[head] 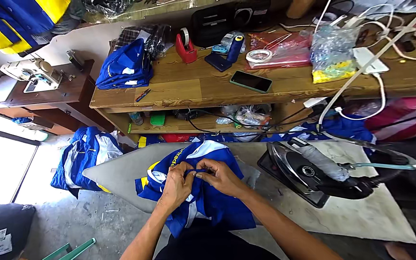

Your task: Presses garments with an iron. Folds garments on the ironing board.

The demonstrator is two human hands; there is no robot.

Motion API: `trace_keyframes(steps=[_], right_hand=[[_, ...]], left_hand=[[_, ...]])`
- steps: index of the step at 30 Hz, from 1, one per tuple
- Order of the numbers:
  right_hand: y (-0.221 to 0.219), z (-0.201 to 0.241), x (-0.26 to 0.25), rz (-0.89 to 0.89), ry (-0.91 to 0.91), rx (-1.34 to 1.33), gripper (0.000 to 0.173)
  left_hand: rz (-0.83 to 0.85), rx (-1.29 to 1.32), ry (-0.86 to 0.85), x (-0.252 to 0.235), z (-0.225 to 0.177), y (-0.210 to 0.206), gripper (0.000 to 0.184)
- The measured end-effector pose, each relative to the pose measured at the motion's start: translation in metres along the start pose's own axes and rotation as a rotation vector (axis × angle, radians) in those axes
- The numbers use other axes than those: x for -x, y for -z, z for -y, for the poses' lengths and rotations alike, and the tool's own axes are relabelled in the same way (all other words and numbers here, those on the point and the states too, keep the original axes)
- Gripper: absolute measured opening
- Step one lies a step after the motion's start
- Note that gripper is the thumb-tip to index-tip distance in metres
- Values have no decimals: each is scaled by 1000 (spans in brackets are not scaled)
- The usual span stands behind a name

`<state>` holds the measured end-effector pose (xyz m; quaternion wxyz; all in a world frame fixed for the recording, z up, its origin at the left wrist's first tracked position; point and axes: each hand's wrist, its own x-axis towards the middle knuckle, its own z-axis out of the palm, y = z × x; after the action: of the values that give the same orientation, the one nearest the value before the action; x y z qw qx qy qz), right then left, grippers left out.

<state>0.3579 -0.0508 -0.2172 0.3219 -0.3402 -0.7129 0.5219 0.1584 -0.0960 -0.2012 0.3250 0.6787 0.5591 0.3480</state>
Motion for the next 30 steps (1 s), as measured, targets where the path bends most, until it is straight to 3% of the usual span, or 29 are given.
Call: trace_keyframes(steps=[9, 13, 19, 22, 25, 30], right_hand=[[8, -3, -2, 51, 64, 18, 17], [23, 5, -10, 184, 29, -99, 26], [47, 3, -35, 395, -48, -187, 28], [55, 12, -44, 501, 59, 93, 34], [55, 12, -49, 569, 222, 310, 22], [49, 22, -53, 551, 261, 174, 28]], left_hand=[[184, 319, 184, -7, 7, 4, 12], [364, 187, 206, -16, 15, 24, 27], [480, 142, 67, -26, 11, 57, 31], [524, 158, -22, -30, 11, 72, 28], [558, 156, -74, -33, 9, 82, 24], [577, 37, -154, -32, 2, 97, 26]])
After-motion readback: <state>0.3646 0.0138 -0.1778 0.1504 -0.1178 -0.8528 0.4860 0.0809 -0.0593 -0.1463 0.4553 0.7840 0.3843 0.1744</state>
